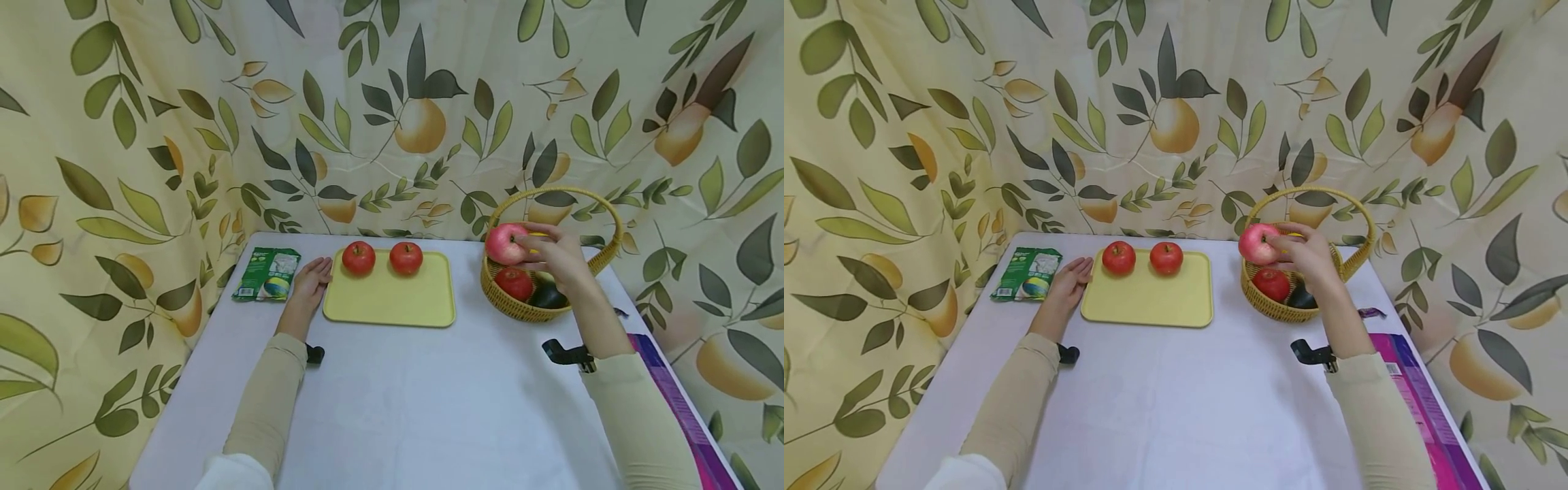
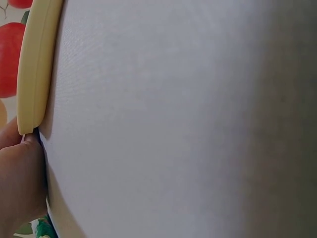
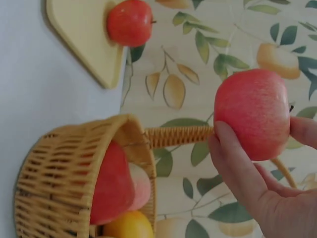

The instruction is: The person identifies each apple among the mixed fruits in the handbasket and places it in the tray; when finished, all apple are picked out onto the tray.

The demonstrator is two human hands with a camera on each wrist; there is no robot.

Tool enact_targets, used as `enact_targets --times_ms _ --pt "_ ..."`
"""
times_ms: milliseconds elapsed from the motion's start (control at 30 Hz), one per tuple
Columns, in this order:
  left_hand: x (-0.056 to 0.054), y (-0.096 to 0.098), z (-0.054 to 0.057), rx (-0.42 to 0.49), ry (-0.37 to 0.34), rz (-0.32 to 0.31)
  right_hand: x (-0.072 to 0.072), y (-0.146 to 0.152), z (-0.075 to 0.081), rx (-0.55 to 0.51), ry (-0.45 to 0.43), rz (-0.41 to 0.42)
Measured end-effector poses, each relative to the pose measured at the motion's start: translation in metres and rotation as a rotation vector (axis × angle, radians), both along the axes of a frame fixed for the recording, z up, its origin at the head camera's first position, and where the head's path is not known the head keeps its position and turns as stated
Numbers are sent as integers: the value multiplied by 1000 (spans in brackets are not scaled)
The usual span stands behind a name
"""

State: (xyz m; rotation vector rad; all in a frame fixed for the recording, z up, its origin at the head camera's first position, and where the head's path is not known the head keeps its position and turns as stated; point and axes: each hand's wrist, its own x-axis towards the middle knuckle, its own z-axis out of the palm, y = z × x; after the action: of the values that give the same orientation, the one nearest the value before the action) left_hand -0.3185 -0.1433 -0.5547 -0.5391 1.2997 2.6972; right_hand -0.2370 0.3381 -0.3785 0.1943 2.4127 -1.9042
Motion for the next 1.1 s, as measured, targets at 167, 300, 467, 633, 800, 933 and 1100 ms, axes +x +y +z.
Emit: enact_targets --times_ms 167,300,467,633,800,933,1100 --pt "0 0 -1 -9 -10 -1 -1 -14 2 -32 -12 29" --pt "1 1 -1 -20 -18 -3 -2 -25 2 -75 -22 54" --pt "0 1 0 -20 -16 2 -7 -40 0 -135 -36 83" --pt "-1 0 2 -13 -5 6 -13 -59 -3 -134 -22 107" --pt "-2 0 3 -13 -5 -1 -18 -78 -7 -165 -31 121" --pt "-1 -1 4 -19 -14 -4 -23 -92 -12 -182 -45 134" --pt "-1 -3 4 -14 -21 -11 -28 -109 -23 -226 -65 166"
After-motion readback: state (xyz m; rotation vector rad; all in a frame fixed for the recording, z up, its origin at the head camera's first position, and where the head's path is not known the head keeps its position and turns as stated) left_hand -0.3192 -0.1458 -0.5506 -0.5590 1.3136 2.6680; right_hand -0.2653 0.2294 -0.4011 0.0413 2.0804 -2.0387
